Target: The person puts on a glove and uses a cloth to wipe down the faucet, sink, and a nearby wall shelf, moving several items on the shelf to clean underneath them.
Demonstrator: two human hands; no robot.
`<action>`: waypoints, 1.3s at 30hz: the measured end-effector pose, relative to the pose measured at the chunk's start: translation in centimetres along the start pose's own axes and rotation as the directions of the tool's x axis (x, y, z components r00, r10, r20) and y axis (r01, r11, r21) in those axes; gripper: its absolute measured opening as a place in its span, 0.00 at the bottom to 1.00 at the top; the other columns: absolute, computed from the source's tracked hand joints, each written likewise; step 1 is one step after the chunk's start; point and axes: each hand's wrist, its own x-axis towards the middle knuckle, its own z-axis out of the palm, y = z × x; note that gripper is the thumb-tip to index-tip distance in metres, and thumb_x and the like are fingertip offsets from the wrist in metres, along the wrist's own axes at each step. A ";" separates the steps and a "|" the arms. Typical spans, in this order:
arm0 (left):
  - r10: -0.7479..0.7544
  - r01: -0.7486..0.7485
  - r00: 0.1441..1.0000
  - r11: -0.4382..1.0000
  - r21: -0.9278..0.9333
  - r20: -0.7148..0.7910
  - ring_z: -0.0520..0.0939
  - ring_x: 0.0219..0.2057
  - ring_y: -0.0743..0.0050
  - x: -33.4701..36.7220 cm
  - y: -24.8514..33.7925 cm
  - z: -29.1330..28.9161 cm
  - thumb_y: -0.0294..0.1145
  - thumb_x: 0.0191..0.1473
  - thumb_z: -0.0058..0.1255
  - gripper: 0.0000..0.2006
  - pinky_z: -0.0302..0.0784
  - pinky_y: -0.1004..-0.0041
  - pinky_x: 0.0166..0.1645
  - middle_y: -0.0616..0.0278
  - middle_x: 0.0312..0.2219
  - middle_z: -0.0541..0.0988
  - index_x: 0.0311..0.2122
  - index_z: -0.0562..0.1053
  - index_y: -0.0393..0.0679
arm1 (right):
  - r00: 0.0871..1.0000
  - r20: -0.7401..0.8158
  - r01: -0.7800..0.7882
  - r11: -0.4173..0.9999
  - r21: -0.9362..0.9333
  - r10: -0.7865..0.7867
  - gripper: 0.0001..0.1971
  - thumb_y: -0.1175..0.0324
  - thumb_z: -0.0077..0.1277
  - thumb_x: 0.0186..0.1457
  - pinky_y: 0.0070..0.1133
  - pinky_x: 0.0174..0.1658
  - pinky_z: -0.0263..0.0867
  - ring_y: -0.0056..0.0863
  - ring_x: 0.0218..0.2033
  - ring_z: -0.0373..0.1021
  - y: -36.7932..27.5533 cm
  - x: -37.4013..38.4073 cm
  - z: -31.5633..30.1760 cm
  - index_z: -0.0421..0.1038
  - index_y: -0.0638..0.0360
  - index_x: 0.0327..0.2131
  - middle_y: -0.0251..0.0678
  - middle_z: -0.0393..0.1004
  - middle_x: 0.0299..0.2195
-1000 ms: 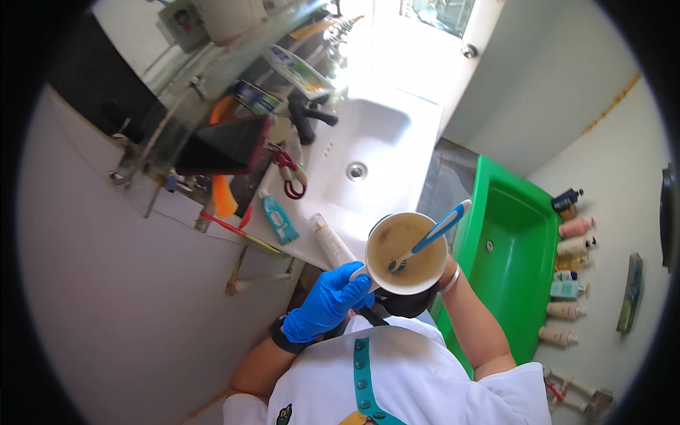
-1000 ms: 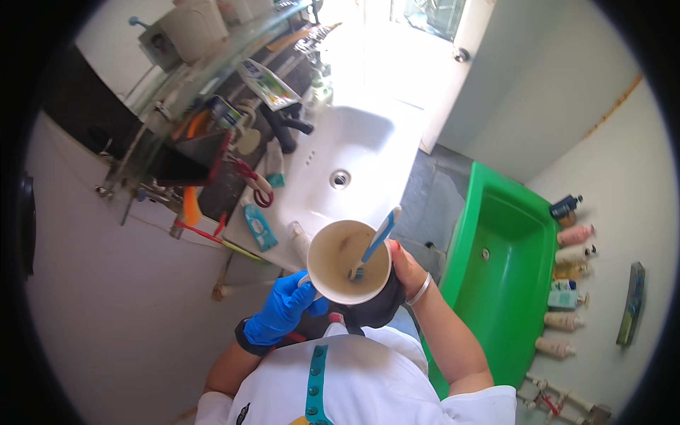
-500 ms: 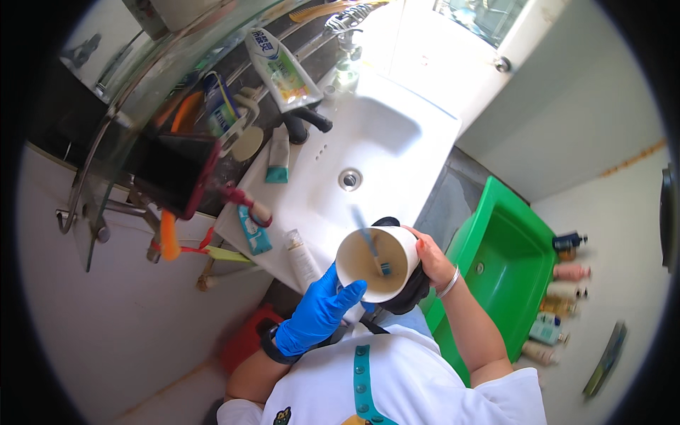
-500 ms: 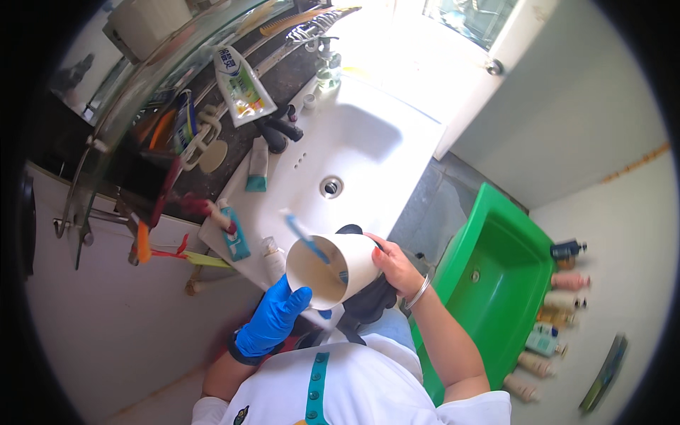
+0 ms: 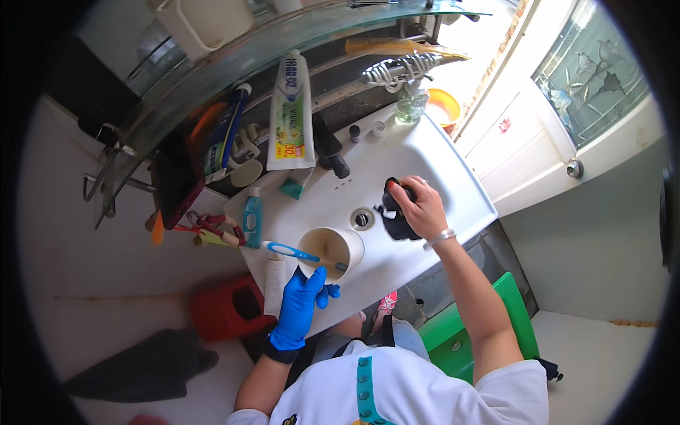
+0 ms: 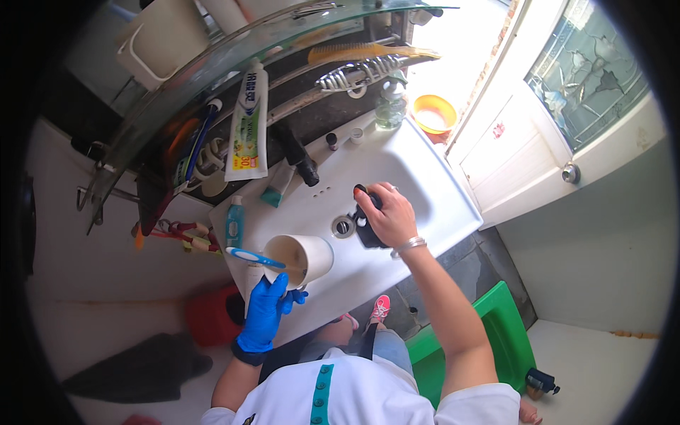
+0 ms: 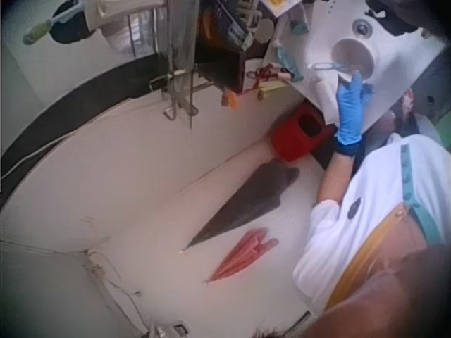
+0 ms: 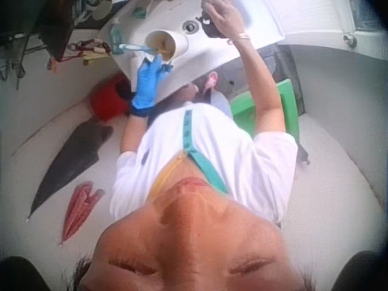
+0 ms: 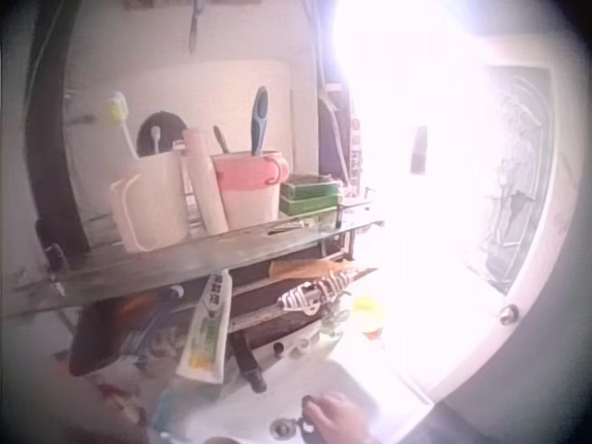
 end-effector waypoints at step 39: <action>0.050 0.123 0.921 0.904 0.410 -0.386 0.68 0.21 0.87 11.2 -8.4 4.1 0.37 0.46 0.58 0.41 0.66 0.84 0.26 0.65 0.27 0.74 0.60 0.48 0.36 | 0.592 0.806 0.689 0.519 -0.505 -0.001 0.07 0.70 0.43 0.49 0.28 0.33 0.66 0.32 0.32 0.71 -0.3 4.5 -2.9 0.68 0.61 0.31 0.38 0.72 0.23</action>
